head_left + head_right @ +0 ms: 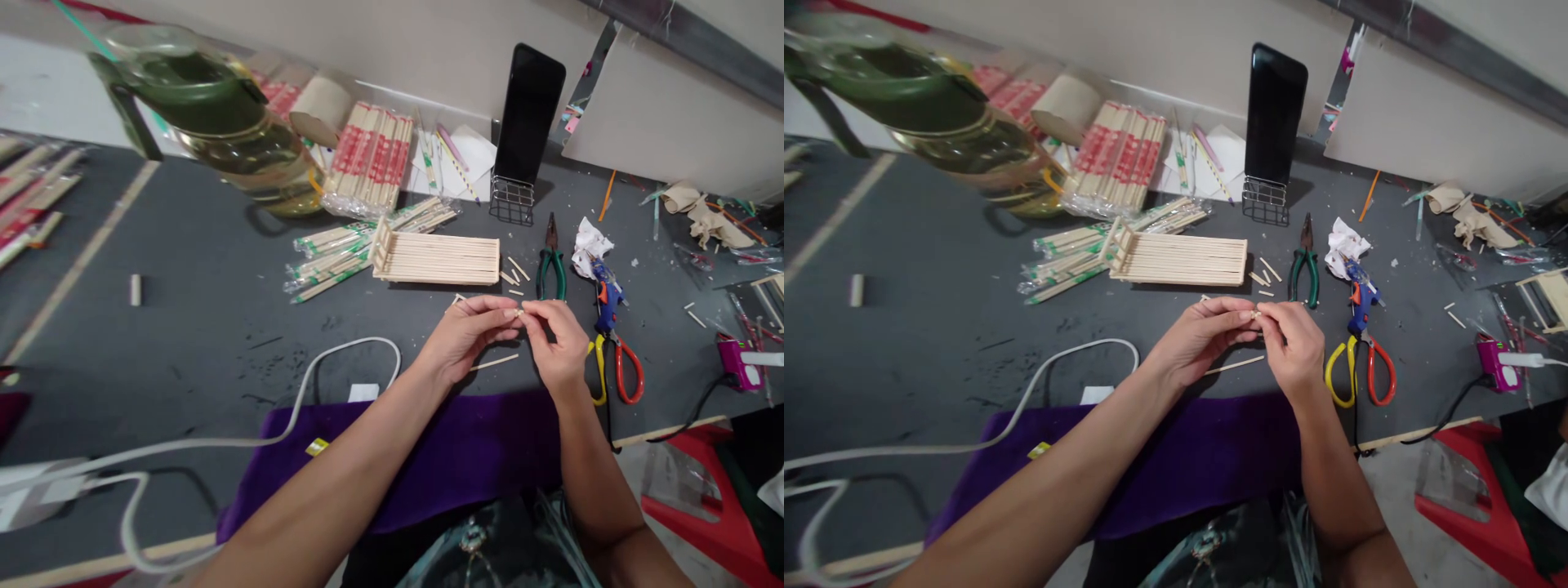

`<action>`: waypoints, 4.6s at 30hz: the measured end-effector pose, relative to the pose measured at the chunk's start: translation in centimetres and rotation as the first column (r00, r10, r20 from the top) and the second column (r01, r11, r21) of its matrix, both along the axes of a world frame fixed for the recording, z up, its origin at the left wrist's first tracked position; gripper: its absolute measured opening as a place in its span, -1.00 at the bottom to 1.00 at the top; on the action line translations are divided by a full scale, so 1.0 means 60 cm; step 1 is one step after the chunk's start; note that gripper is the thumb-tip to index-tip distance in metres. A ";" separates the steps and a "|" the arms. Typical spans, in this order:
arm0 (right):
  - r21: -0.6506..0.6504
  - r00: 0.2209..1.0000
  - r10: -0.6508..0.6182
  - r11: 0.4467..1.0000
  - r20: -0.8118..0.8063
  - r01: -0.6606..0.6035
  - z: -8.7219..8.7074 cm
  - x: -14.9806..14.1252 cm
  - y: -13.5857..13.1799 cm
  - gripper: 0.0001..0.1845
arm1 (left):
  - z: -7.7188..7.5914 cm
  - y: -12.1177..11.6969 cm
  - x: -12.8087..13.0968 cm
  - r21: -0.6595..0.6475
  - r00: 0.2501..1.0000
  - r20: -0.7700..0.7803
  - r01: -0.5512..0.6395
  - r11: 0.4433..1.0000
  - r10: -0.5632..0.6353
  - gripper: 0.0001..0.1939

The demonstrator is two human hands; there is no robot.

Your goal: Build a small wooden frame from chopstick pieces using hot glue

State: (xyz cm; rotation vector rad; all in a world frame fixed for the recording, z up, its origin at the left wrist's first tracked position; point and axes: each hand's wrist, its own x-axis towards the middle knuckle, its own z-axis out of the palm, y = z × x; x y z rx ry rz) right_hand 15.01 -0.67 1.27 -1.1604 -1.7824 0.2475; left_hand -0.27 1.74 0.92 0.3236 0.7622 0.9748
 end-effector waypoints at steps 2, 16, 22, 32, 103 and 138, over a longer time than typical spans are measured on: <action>-0.006 1.000 -0.012 1.000 -0.015 0.012 0.000 -0.003 -0.001 -0.84 | 0.000 0.000 0.000 -0.007 1.000 0.007 0.001 1.000 -0.001 -0.77; 0.002 0.999 0.003 1.000 -0.033 -0.003 0.009 -0.005 -0.008 -0.84 | 0.001 -0.002 -0.004 0.023 0.998 0.028 0.047 0.999 -0.048 -0.71; -0.025 1.000 -0.026 0.999 -0.007 0.026 0.012 -0.005 -0.008 -0.85 | -0.004 -0.002 -0.004 0.011 0.998 0.021 0.058 0.998 -0.058 -0.75; 0.158 0.994 -0.014 0.987 0.111 -0.003 -0.007 -0.001 -0.006 -0.68 | -0.003 -0.003 0.001 -0.004 0.997 0.058 0.054 0.999 -0.054 -0.83; -0.047 0.994 0.045 0.998 -0.096 -0.050 0.007 0.003 -0.005 -0.90 | 0.004 0.001 -0.009 0.095 0.995 -0.064 0.082 0.992 -0.076 -0.65; 0.050 0.993 0.059 0.997 -0.102 -0.055 0.012 0.001 -0.010 -0.84 | 0.021 -0.012 -0.009 0.338 0.968 -0.246 0.031 0.941 0.056 -0.69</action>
